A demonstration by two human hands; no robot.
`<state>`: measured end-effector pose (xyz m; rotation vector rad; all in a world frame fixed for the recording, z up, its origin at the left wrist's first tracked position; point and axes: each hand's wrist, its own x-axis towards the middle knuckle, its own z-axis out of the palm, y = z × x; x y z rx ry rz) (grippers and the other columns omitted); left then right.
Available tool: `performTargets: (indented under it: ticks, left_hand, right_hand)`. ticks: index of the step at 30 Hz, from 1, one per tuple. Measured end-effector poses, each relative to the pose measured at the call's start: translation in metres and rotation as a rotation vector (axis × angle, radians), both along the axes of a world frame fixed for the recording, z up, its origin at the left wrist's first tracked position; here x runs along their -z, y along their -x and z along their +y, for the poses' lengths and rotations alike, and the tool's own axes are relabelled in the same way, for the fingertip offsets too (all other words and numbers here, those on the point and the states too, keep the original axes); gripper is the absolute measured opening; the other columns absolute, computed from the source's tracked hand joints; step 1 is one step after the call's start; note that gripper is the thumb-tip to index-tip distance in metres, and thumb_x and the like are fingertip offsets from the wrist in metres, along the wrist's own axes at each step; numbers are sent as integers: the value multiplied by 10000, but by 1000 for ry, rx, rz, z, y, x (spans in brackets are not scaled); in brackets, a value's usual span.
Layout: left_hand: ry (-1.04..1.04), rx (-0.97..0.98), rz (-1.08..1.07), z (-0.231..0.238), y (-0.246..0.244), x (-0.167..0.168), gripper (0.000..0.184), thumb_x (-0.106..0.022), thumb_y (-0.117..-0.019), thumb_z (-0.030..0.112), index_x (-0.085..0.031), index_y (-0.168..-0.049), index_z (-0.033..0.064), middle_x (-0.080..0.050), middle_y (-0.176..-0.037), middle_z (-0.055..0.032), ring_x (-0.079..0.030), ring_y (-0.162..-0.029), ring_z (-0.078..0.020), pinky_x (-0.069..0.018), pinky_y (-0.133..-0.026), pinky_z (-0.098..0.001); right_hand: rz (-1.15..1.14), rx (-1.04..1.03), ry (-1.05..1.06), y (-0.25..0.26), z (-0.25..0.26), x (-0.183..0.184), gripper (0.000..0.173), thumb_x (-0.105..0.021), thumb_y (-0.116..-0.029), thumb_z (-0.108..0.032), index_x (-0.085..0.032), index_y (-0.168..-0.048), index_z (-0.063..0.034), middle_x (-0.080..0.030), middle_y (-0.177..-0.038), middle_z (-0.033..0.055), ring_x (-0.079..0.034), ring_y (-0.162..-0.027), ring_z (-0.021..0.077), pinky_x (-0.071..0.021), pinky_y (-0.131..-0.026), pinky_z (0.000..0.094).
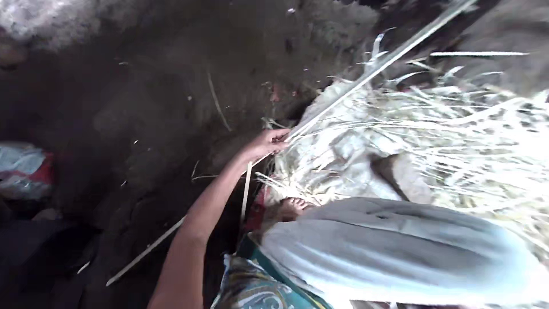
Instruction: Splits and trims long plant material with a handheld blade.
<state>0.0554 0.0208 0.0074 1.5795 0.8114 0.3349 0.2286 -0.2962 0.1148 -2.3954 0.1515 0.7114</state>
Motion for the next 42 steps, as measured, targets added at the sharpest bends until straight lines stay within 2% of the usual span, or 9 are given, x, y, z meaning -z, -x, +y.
performTargets:
  ticks: [4,7,11,13,21,29,33,37,42]
  left_hand:
    - [321,277,-73,23,-57,-27,378,-333,-1117,148,-484,-1423,-15,-709,-1054,-70,-682,-799,-114,-589,-753,-288]
    - [387,491,-74,29,-88,-59,389,-300,-1119,162,-458,-1442,14,-717,-1089,-65,-711,-899,-141,-600,-834,-317]
    - [311,230,462,-17,-152,-179,371,-297,-1113,63,-580,-1352,85,-710,-1126,-116,-696,-980,-221,-531,-949,-374]
    - [167,688,34,20,-155,-157,344,-320,-1113,106,-519,-1369,-10,-727,-1116,-116,-725,-908,-155,-592,-780,-282]
    - [239,922,-260,-60,-245,-221,291,-368,-1110,97,-587,-1271,-6,-735,-974,-82,-728,-802,-149,-614,-708,-278]
    - [219,1071,-187,-202,-299,-189,200,-436,-1079,76,-595,-1160,-16,-606,-776,8,-542,-595,-8,-472,-538,-176]
    - [135,952,-107,-208,-300,-156,369,-482,-1087,183,-543,-1422,40,-687,-1191,-89,-675,-975,-112,-571,-857,-317]
    - [12,761,39,-185,-233,-84,517,-455,-1091,273,-383,-1552,50,-562,-1443,-181,-582,-1293,-267,-473,-1088,-454]
    - [361,825,222,-180,-111,-30,480,-328,-1092,357,-543,-1350,14,-730,-1058,-50,-702,-822,-114,-594,-755,-298]
  right_hand:
    - [146,336,-450,-76,-44,73,265,-321,-1124,-117,-534,-991,-32,-607,-695,5,-592,-555,22,-517,-527,164]
    - [230,276,-902,-108,-105,165,291,-290,-1123,-182,-552,-1012,-119,-660,-719,-46,-654,-617,37,-582,-585,193]
    - [13,210,-815,-93,-112,143,203,-344,-1101,-106,-527,-1183,-77,-663,-729,-72,-664,-601,44,-602,-580,213]
    - [-205,125,-756,-85,-111,119,187,-425,-1041,-81,-539,-1185,-41,-659,-736,-95,-657,-610,30,-597,-601,217]
    - [-436,-40,-1098,-54,-82,66,267,-367,-1069,-161,-565,-1246,-141,-659,-726,-186,-667,-641,19,-616,-652,249]
    - [-446,40,-1173,-26,-39,51,90,-693,-873,-77,-712,-870,-165,-708,-711,-144,-665,-623,-14,-589,-611,203]
    - [-320,109,-1265,-32,-39,63,85,-660,-890,-2,-709,-864,-67,-705,-689,-50,-655,-590,41,-586,-593,238]
    - [-205,149,-1204,-39,-45,74,55,-658,-908,-58,-687,-861,-57,-675,-656,-53,-635,-568,38,-567,-583,226]
    - [-77,174,-1180,-55,-40,93,82,-637,-938,-73,-660,-861,-57,-640,-627,-50,-612,-537,49,-555,-559,235]
